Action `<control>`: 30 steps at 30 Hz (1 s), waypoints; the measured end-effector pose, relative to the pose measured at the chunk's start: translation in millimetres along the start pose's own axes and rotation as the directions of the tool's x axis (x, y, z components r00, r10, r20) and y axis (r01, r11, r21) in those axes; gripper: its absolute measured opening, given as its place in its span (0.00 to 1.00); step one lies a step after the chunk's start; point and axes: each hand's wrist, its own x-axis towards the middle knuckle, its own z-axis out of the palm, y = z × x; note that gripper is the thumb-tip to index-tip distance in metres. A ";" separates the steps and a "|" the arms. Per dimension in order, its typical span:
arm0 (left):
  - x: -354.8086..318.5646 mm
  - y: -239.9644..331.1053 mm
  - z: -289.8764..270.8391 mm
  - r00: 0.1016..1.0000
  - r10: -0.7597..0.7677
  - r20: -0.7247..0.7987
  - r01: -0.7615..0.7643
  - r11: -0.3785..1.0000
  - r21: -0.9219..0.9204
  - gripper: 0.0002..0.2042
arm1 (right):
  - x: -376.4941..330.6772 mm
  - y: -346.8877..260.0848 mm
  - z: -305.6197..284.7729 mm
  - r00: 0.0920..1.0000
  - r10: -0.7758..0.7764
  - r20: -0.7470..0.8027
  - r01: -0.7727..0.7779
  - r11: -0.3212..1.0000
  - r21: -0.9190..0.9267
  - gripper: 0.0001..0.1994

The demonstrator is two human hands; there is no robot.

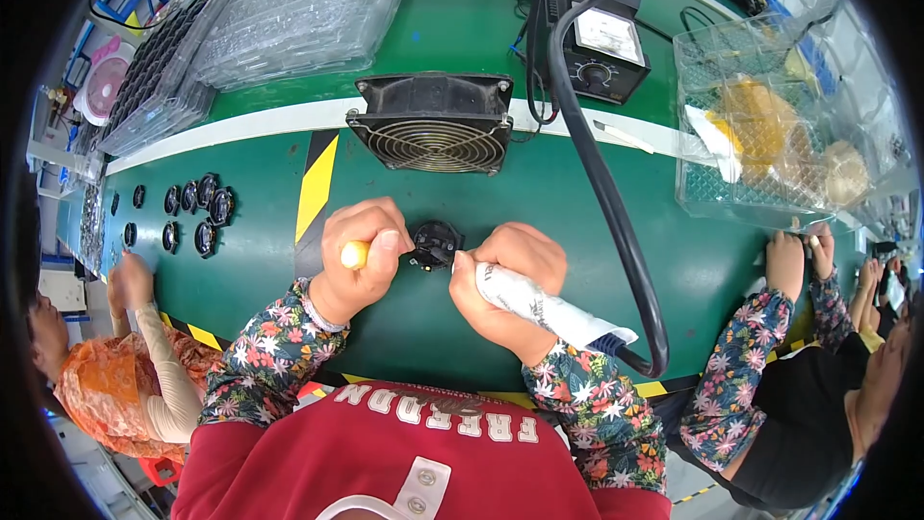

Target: The person solders small electronic components onto a plastic circular base using a soldering iron and solder wire.

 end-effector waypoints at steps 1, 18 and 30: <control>0.0 0.2 0.1 1.000 0.005 -0.001 -0.005 1.000 0.006 0.10 | 0.2 -0.3 0.0 1.000 -0.009 0.002 0.009 1.000 0.008 0.11; -3.6 5.9 -6.6 0.988 0.136 0.067 -0.142 0.987 0.082 0.10 | -4.9 3.8 -1.4 0.996 -0.079 0.029 0.079 0.997 0.008 0.09; -18.5 16.4 -19.2 0.918 -0.107 0.381 -0.114 0.850 0.514 0.13 | -4.9 5.4 -14.5 0.975 0.114 -0.189 -0.094 0.989 0.113 0.09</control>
